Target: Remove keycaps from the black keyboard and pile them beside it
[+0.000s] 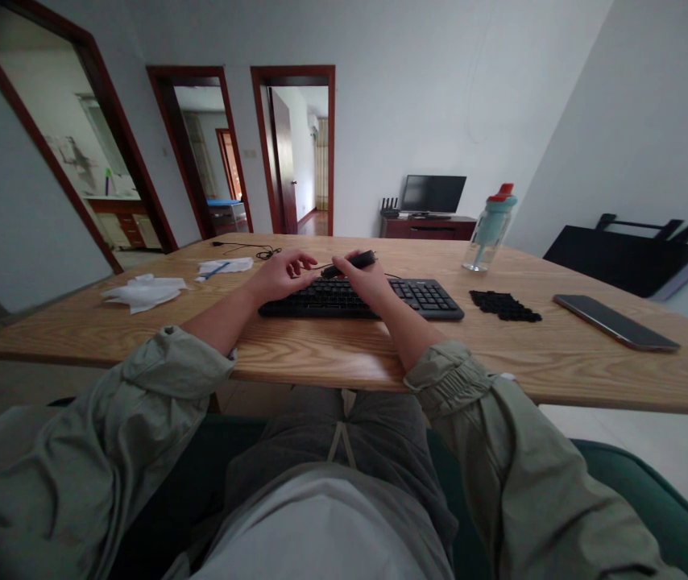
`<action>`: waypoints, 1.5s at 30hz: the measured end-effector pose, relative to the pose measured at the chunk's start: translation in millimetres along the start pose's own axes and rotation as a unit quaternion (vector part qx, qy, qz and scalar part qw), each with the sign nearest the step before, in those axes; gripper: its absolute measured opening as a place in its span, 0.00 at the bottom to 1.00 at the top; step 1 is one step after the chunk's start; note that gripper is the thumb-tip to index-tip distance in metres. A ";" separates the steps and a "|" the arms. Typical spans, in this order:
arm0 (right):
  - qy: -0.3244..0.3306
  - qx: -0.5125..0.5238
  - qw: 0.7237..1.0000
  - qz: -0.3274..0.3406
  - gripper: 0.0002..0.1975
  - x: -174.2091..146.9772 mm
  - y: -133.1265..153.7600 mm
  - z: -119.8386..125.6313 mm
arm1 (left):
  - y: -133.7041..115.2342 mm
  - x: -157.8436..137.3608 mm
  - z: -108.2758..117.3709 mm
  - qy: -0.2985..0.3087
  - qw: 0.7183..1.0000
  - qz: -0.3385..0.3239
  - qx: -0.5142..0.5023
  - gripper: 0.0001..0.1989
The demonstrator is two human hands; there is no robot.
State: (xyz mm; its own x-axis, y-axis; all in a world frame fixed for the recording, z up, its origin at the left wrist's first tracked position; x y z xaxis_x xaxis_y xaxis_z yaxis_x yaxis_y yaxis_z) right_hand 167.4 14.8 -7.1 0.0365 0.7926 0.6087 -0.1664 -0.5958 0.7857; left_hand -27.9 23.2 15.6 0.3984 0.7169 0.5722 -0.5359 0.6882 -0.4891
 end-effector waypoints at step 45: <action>0.088 -0.014 0.996 0.025 0.24 -4.8 12.3 -0.5 | -2.9 1.2 -8.8 0.028 0.998 -0.031 0.044 0.15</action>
State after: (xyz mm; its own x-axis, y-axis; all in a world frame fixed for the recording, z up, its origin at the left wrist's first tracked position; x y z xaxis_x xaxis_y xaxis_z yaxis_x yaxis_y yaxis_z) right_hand 164.7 3.7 -0.4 -0.1444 0.7743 0.6161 -0.1912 -0.6328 0.7504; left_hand -19.4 23.0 12.0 0.4724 0.6807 0.5599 -0.5721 0.7201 -0.3927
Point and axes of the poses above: each hand's wrist, its own x-axis towards the middle knuckle, its own z-axis out of the back of the hand, y = z × x, the point moved 4 cm from there along x, towards the middle knuckle, and after that the axes turned 9 degrees about z, right-handed, at the moved point
